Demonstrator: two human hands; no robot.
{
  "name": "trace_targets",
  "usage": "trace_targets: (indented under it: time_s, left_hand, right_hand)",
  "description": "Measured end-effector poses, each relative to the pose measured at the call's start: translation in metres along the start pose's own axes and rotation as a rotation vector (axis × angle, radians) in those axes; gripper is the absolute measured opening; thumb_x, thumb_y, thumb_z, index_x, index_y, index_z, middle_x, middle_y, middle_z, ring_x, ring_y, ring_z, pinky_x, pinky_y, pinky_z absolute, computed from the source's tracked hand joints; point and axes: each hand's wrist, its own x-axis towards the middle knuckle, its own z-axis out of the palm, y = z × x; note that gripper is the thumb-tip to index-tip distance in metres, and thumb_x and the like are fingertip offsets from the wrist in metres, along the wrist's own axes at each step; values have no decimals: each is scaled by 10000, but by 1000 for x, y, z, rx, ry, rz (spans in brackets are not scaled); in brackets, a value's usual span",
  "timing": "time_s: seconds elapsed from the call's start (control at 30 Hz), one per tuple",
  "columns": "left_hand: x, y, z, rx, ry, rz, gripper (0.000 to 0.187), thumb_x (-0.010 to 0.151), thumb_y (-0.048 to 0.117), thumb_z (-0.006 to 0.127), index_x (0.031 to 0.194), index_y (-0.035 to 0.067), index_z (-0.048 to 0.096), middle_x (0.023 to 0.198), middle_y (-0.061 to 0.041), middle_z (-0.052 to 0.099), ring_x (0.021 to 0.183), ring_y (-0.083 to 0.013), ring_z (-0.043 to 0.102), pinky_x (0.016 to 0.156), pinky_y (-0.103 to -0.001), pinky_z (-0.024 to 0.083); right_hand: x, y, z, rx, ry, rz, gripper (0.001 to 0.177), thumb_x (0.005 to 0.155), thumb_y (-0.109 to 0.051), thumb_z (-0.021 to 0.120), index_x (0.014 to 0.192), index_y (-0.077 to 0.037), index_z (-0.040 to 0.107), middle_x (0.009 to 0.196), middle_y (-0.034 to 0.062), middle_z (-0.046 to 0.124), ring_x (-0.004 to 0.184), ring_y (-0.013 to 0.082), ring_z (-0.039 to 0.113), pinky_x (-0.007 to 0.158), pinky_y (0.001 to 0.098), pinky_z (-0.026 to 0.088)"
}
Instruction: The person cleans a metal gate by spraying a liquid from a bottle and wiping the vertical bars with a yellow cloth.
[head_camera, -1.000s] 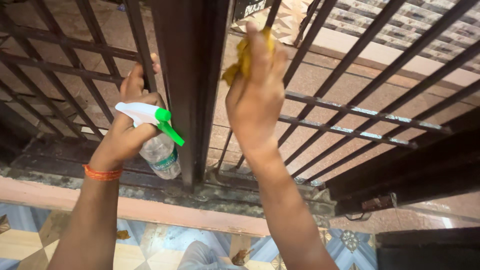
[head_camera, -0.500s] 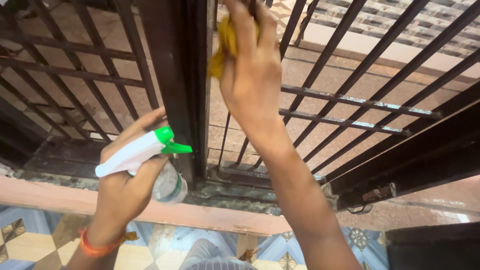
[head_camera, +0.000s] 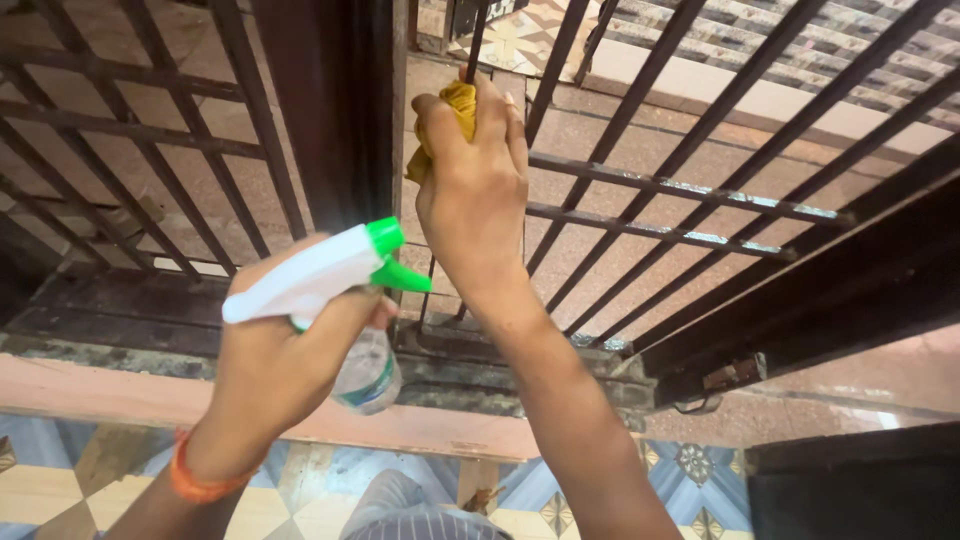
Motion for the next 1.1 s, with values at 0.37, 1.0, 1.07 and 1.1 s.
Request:
trace_targets:
  time_s: [0.37, 1.0, 1.07, 1.1]
  left_hand:
    - [-34, -6, 13, -242, -25, -38, 178, 950, 164, 663, 1004, 2, 616, 851, -48, 694, 809, -102, 667, 727, -265, 533]
    - [-82, -39, 14, -501, -451, -288, 921, 895, 637, 608, 1528, -12, 446, 1321, -199, 707, 1092, -247, 717, 1010, -430, 521]
    - [-84, -49, 12, -531, -522, -328, 915, 898, 649, 585, 1527, 1, 436, 1305, -185, 704, 1050, -228, 727, 986, -417, 541]
    - [-84, -54, 13, -606, -531, -366, 892, 896, 618, 607, 1498, -25, 469, 1326, -191, 703, 1020, -229, 721, 970, -417, 547]
  right_hand:
    - [26, 8, -23, 267, -264, 167, 368, 937, -4, 564, 1290, -109, 576, 1564, 333, 319, 1118, 411, 666, 868, 401, 600]
    - [0, 6, -8, 31, -89, -68, 356, 902, 26, 665, 1239, -89, 659, 1469, 307, 477, 1324, 513, 527, 1196, 552, 420]
    - [1, 7, -11, 103, -143, -23, 383, 840, 8, 685, 1214, -76, 662, 1427, 331, 479, 1234, 512, 559, 1075, 531, 468]
    - [1, 8, -11, 103, -147, -23, 383, 840, 8, 685, 1214, -76, 662, 1427, 331, 479, 1234, 512, 559, 1075, 531, 468]
